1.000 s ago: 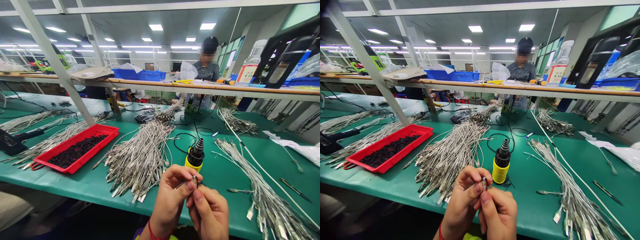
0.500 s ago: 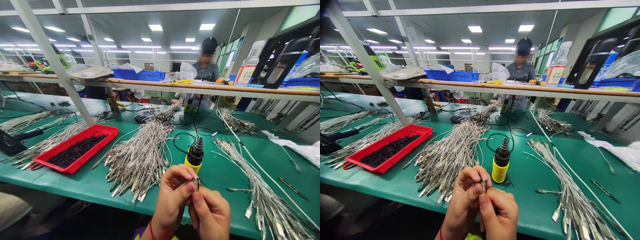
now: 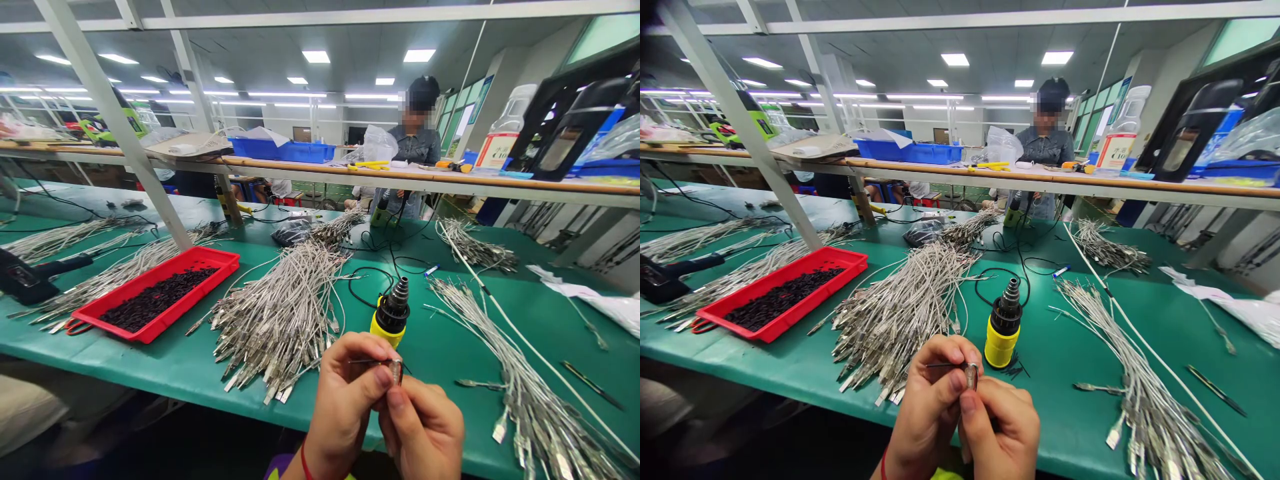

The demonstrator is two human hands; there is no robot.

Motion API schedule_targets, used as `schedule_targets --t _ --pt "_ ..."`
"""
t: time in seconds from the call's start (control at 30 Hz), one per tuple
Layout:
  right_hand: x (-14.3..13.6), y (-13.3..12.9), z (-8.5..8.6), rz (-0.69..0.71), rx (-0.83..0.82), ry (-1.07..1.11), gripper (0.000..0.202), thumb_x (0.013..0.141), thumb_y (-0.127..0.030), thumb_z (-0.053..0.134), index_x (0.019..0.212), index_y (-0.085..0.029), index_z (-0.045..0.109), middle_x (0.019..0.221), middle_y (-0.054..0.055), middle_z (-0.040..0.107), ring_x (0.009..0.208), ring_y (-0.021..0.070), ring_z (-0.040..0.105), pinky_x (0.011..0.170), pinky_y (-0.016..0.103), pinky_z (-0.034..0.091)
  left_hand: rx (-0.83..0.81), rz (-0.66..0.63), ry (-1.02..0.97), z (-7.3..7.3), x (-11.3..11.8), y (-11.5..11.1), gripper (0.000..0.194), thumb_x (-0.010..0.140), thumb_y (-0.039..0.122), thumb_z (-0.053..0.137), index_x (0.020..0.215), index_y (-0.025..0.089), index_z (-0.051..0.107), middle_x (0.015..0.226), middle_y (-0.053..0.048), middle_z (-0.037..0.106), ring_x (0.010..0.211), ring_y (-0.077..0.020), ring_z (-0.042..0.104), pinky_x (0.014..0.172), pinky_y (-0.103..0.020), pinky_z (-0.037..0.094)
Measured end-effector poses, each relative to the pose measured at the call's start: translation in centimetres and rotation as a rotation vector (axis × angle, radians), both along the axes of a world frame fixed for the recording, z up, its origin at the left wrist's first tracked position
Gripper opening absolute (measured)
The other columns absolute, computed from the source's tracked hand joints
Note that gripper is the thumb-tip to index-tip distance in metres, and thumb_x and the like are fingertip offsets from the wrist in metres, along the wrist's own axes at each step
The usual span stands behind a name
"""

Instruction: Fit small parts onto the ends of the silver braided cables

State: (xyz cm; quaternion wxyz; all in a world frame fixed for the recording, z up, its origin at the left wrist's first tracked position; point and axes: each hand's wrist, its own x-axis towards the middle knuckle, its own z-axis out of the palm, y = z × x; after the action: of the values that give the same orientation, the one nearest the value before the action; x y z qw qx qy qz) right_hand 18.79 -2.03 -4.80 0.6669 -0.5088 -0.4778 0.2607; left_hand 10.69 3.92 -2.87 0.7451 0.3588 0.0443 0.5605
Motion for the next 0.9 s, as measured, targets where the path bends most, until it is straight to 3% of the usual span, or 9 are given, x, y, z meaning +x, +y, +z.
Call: schedule_targets --t 0.2,0.5,0.67,0.9 --pt "0.0 0.2 0.2 -0.045 0.068 -0.063 0.054 0.098 -0.044 0.064 0.051 -0.020 0.059 0.041 0.000 0.051 0.044 0.0132 0.051 0.046 0.025 0.038 0.031 0.008 0.016 -0.2 -0.1 0.2 0.015 0.082 0.016 0.083 0.094 0.024 0.079 0.091 0.000 0.072 0.083 -0.0106 0.066 0.075 -0.019 0.052" --pt "0.5 0.5 -0.9 0.031 0.154 -0.102 0.048 0.101 -0.029 0.060 0.054 -0.018 0.059 0.041 -0.002 0.050 0.038 0.0091 0.043 0.036 0.020 0.026 0.008 0.014 0.048 -0.6 -0.3 0.2 0.017 0.082 0.018 0.084 0.098 0.021 0.079 0.091 -0.001 0.075 0.080 -0.0093 0.067 0.073 -0.018 0.053" --pt "0.1 0.2 -0.8 -0.007 0.113 -0.052 0.051 0.100 -0.034 0.063 0.051 -0.019 0.057 0.043 -0.001 0.050 0.043 0.0110 0.048 0.038 0.021 0.027 -0.009 0.001 0.051 -0.5 -0.4 0.0 0.018 0.082 0.019 0.085 0.099 0.021 0.078 0.090 0.000 0.076 0.078 -0.0086 0.068 0.071 -0.016 0.053" --pt "-0.4 0.0 -0.1 -0.036 0.052 -0.034 0.054 0.099 -0.041 0.064 0.050 -0.019 0.054 0.040 -0.002 0.047 0.041 0.0096 0.043 0.042 0.023 0.029 -0.008 0.020 0.052 -0.2 -0.2 -0.1 0.017 0.082 0.019 0.084 0.097 0.020 0.077 0.089 -0.001 0.075 0.078 -0.0089 0.067 0.071 -0.017 0.052"
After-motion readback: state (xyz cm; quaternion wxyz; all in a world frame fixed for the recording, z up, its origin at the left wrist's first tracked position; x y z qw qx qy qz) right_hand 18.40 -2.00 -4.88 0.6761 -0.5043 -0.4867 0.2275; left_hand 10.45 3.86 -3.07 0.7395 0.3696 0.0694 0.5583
